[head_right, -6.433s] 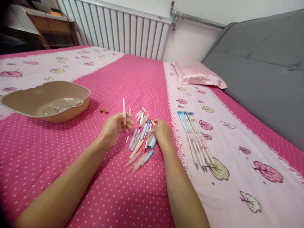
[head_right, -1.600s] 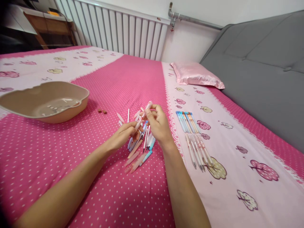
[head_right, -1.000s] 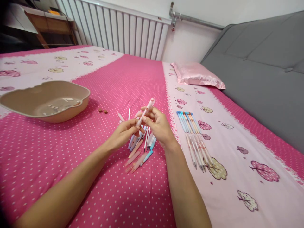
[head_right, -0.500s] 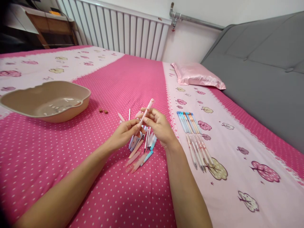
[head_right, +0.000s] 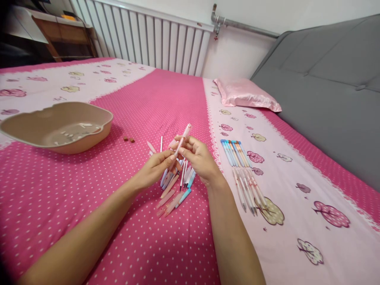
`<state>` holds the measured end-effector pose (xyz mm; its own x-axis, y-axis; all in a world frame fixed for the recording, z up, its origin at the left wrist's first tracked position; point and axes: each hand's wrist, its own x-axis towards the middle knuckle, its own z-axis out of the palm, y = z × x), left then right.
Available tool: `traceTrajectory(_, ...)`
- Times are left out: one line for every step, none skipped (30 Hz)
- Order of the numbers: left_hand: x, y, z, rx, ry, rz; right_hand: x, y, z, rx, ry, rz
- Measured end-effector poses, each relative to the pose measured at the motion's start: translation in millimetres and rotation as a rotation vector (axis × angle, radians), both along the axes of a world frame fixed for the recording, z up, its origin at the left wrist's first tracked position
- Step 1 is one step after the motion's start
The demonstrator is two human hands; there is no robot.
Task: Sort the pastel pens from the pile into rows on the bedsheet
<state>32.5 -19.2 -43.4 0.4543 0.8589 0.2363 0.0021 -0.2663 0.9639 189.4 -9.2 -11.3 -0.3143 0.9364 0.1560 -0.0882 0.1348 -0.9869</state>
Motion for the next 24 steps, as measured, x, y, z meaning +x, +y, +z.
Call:
traceTrajectory(0.0,-0.2,-0.3,-0.003,-0.007,-0.008,0.2,-0.1,-0.1,-0.013,0.010,0.005)
traceTrajectory(-0.1,-0.3,-0.5,-0.005,-0.011,-0.013,0.3,-0.2,0.0,-0.026,0.021,0.012)
traceTrajectory(-0.2,-0.3,-0.8,-0.003,-0.012,-0.016,0.4,-0.4,0.1,-0.039,0.030,0.018)
traceTrajectory(-0.3,-0.4,-1.0,0.005,-0.012,-0.015,0.5,-0.5,0.3,-0.048,0.035,0.024)
traceTrajectory(-0.4,-0.5,-0.9,0.015,-0.011,-0.014,0.6,-0.7,0.6,-0.053,0.036,0.029)
traceTrajectory(-0.4,-0.6,-0.8,0.024,-0.008,-0.016,0.6,-0.8,0.8,-0.053,0.034,0.031)
traceTrajectory(-0.4,-0.7,-0.4,0.030,-0.007,-0.018,0.7,-0.9,1.0,-0.051,0.028,0.031)
traceTrajectory(-0.3,-0.9,0.0,0.030,-0.006,-0.019,0.7,-0.9,1.2,-0.046,0.019,0.027)
traceTrajectory(-0.2,-1.0,0.4,0.023,-0.005,-0.019,0.7,-0.8,1.2,-0.041,0.008,0.021)
traceTrajectory(-0.2,-1.1,0.8,0.012,-0.003,-0.016,0.7,-0.7,1.0,-0.035,-0.003,0.010)
traceTrajectory(-0.1,-1.1,0.9,0.002,-0.001,-0.012,0.6,-0.6,0.8,-0.031,-0.013,-0.002)
traceTrajectory(-0.2,-1.0,0.8,-0.006,-0.001,-0.006,0.5,-0.4,0.6,-0.029,-0.020,-0.011)
traceTrajectory(-0.2,-0.8,0.3,-0.012,0.001,0.001,0.4,-0.3,0.3,-0.026,-0.021,-0.018)
traceTrajectory(-0.4,-0.4,-0.5,-0.014,0.007,0.007,0.1,-0.2,0.0,-0.023,-0.017,-0.023)
traceTrajectory(-0.5,0.1,-1.6,-0.011,0.015,0.014,-0.1,-0.1,-0.3,-0.018,-0.010,-0.028)
traceTrajectory(-0.6,0.8,-2.9,-0.005,0.025,0.024,-0.3,-0.1,-0.6,-0.011,-0.003,-0.031)
traceTrajectory(-0.6,1.6,-4.3,0.005,0.034,0.040,-0.5,0.0,-0.8,-0.001,0.004,-0.032)
traceTrajectory(-0.5,2.5,-5.7,0.019,0.036,0.063,-0.7,0.1,-1.0,0.009,0.008,-0.032)
traceTrajectory(-0.4,3.4,-6.8,0.035,0.035,0.088,-0.7,0.2,-1.2,0.022,0.008,-0.028)
traceTrajectory(-0.2,4.3,-7.6,0.049,0.030,0.113,-0.7,0.4,-1.3,0.038,0.001,-0.022)
traceTrajectory(-0.1,5.1,-8.0,0.060,0.022,0.134,-0.7,0.5,-1.4,0.060,-0.013,-0.016)
traceTrajectory(0.0,5.8,-8.0,0.068,0.016,0.151,-0.6,0.7,-1.4,0.089,-0.031,-0.010)
traceTrajectory(-0.1,6.3,-7.7,0.075,0.010,0.164,-0.6,0.8,-1.3,0.121,-0.054,-0.008)
traceTrajectory(-0.2,6.7,-7.2,0.079,0.009,0.178,-0.6,0.8,-1.0,0.155,-0.078,-0.009)
